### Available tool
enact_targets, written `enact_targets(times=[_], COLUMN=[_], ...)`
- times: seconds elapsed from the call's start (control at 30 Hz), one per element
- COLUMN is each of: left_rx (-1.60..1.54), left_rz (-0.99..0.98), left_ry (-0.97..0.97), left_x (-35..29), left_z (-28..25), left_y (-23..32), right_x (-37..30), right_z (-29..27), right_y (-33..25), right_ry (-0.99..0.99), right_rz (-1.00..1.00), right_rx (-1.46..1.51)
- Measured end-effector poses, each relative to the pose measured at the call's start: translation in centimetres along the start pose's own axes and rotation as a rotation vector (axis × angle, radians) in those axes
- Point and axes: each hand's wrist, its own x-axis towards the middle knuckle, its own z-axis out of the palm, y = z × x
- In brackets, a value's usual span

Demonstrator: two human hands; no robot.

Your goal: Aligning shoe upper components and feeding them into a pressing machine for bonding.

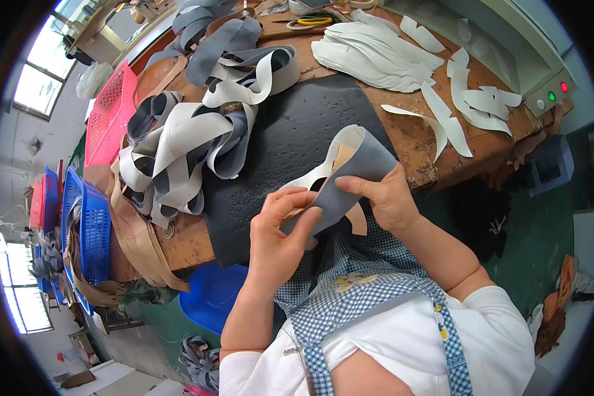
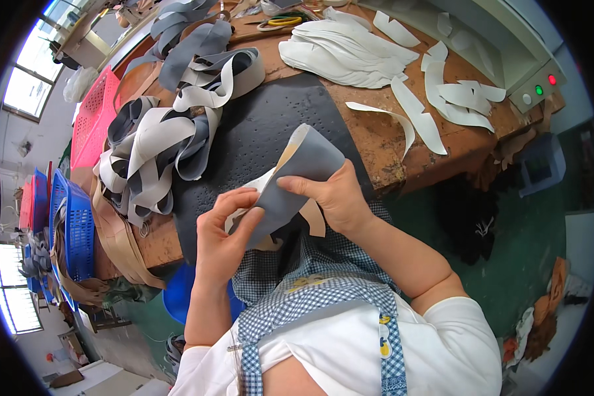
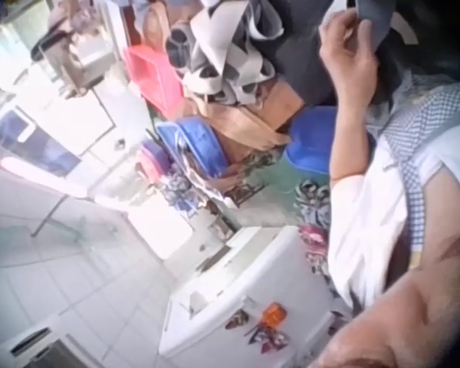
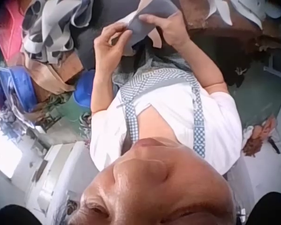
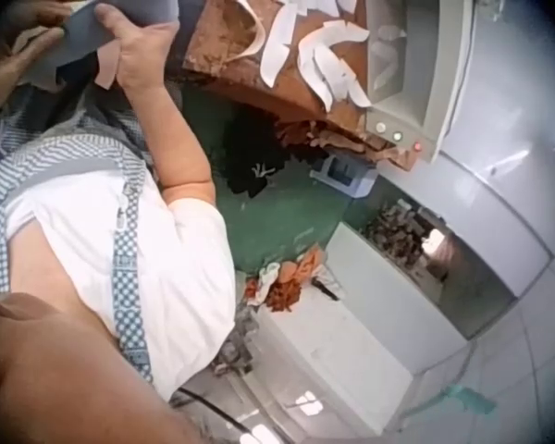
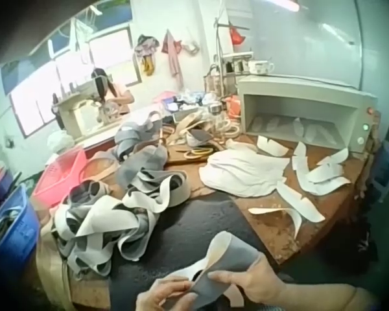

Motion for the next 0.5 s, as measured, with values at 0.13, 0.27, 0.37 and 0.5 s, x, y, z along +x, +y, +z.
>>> enact_targets(times=[0.13,0.27,0.37,0.5], left_rx=[0.063,-0.1,-0.141,-0.156], left_rz=[-0.204,-0.25,-0.271,-0.245], left_ry=[-0.062,-0.113,-0.119,-0.137], left_x=[0.0,-0.2,-0.3,-0.1], left_z=[0.3,0.0,-0.1,-0.1], left_y=[0.0,-0.4,-0.4,-0.9], right_x=[-0.6,0.0,0.5,0.9], right_z=[1.4,0.6,0.2,0.4], right_y=[0.1,-0.8,0.0,0.2], right_ry=[0.005,-0.052,-0.071,-0.023], right_rz=[-0.012,0.082,0.031,0.03], right_rx=[-0.058,0.113,0.091,0.075])
